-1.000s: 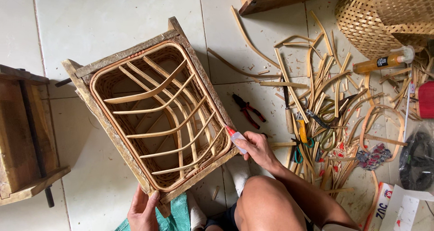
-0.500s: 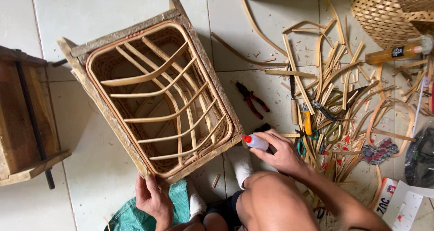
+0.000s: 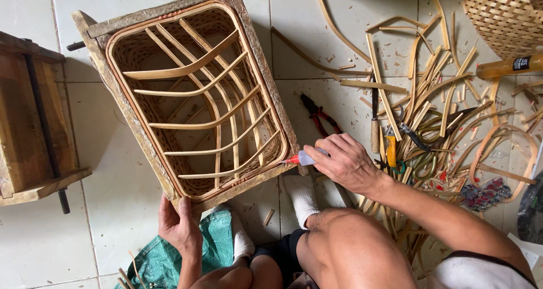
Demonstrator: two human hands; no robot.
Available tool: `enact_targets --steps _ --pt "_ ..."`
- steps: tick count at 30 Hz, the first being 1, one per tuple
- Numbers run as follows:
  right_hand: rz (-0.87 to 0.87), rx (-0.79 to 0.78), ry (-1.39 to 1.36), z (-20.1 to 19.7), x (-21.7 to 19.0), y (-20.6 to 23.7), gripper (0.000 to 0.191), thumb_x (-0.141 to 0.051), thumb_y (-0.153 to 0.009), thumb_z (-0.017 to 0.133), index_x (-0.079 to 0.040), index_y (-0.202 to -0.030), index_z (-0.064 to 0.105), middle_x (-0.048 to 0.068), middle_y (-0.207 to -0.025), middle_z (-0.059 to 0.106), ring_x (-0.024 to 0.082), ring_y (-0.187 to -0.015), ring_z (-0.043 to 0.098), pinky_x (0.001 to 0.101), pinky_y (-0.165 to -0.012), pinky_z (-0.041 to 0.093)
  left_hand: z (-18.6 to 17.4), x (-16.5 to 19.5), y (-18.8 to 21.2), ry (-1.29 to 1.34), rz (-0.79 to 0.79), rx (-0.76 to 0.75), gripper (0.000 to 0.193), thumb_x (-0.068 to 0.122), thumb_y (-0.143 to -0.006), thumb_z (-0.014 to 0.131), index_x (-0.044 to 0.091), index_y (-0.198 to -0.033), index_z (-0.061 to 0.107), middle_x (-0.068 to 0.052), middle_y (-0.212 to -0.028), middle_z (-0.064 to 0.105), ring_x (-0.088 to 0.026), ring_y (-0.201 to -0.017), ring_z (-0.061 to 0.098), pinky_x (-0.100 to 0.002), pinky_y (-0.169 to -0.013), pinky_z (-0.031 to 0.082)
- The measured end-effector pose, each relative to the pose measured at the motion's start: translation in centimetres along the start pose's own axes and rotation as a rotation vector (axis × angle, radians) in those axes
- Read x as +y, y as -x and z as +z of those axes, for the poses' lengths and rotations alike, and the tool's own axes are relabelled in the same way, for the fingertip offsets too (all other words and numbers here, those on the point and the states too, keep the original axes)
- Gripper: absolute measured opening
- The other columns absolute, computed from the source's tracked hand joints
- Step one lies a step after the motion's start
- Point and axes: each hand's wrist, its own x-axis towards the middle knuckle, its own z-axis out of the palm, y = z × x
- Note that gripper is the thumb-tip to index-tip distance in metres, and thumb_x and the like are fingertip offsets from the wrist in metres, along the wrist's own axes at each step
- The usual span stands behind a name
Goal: The person assembles a rectangular bamboo basket by inserting curved bamboo strips into a wooden mold, tapping them into place with a hammer, and applying glue along the frame edges. The person uses pliers to trim excess strip ends and repeatedly adjusts the strips to fit the mold.
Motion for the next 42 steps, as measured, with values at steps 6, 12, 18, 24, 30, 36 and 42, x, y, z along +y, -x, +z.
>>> enact_targets --steps 6,12,18,24,30,36,42 --pt "-0.071 -0.045 0.086 -0.2 0.1 -0.4 0.044 -0.016 -0.08 0.081 -0.002 -0.12 0.068 0.006 -0.096 0.06 0.023 -0.091 0.058 0.0393 -0.081 0.047 -0.1 0.2 0.0 0.004 -0.069 -0.009 0.052 0.002 -0.102 0.064 -0.005 -0.151 0.05 -0.014 -0.129 0.067 -0.015 -0.106 0.067 -0.027 -0.088 0.059" --pt "-0.08 0.001 0.006 -0.4 -0.4 -1.2 0.046 -0.016 -0.075 0.081 -0.004 -0.118 0.068 0.005 -0.098 0.062 0.022 -0.091 0.058 0.0395 -0.08 0.046 -1.2 1.6 -0.1 0.142 -0.248 -0.168 0.074 -0.001 -0.099 0.068 0.001 -0.167 0.041 -0.018 -0.132 0.065 -0.014 -0.081 0.053 -0.024 -0.063 0.046" --pt "-0.124 -0.059 0.025 0.3 -1.2 -2.3 0.047 -0.016 -0.076 0.082 -0.001 -0.119 0.067 0.006 -0.094 0.061 0.023 -0.088 0.057 0.0392 -0.077 0.045 -1.0 2.8 -0.2 -0.065 -0.231 -0.224 0.078 -0.002 -0.089 0.069 0.0 -0.158 0.035 -0.015 -0.148 0.056 -0.021 -0.129 0.058 -0.033 -0.106 0.05" --pt "-0.136 -0.059 0.002 -0.3 -1.4 -2.8 0.05 -0.018 -0.072 0.082 -0.001 -0.116 0.068 0.006 -0.093 0.062 0.023 -0.085 0.056 0.0393 -0.074 0.045 -0.3 3.6 -0.4 -0.035 -0.282 -0.207 0.077 -0.003 -0.089 0.068 0.0 -0.158 0.035 -0.015 -0.145 0.057 -0.02 -0.124 0.06 -0.034 -0.103 0.052" --pt "-0.189 -0.092 -0.024 0.4 -2.2 -4.2 0.052 -0.017 -0.07 0.082 0.0 -0.116 0.068 0.006 -0.09 0.061 0.023 -0.085 0.057 0.0392 -0.074 0.044 -0.3 3.7 -0.8 -0.002 -0.279 -0.243 0.08 -0.005 -0.087 0.069 0.0 -0.158 0.034 -0.014 -0.145 0.057 -0.02 -0.124 0.06 -0.033 -0.103 0.052" --pt "-0.178 -0.141 -0.021 0.1 -2.4 -4.9 0.048 -0.019 -0.068 0.083 0.001 -0.11 0.069 0.008 -0.084 0.06 0.024 -0.08 0.057 0.0396 -0.071 0.044 0.2 4.2 -1.0 0.066 -0.291 -0.225 0.079 -0.003 -0.087 0.07 0.0 -0.158 0.034 -0.012 -0.145 0.056 -0.019 -0.122 0.061 -0.034 -0.1 0.055" --pt "-0.208 -0.108 -0.089 1.2 -3.4 -6.2 0.044 -0.016 -0.07 0.084 0.001 -0.108 0.069 0.007 -0.083 0.061 0.021 -0.077 0.058 0.0379 -0.07 0.045 0.6 4.8 -1.3 -0.07 -0.339 -0.223 0.084 0.005 -0.084 0.075 0.002 -0.158 0.035 -0.014 -0.136 0.063 -0.019 -0.115 0.065 -0.032 -0.097 0.054"
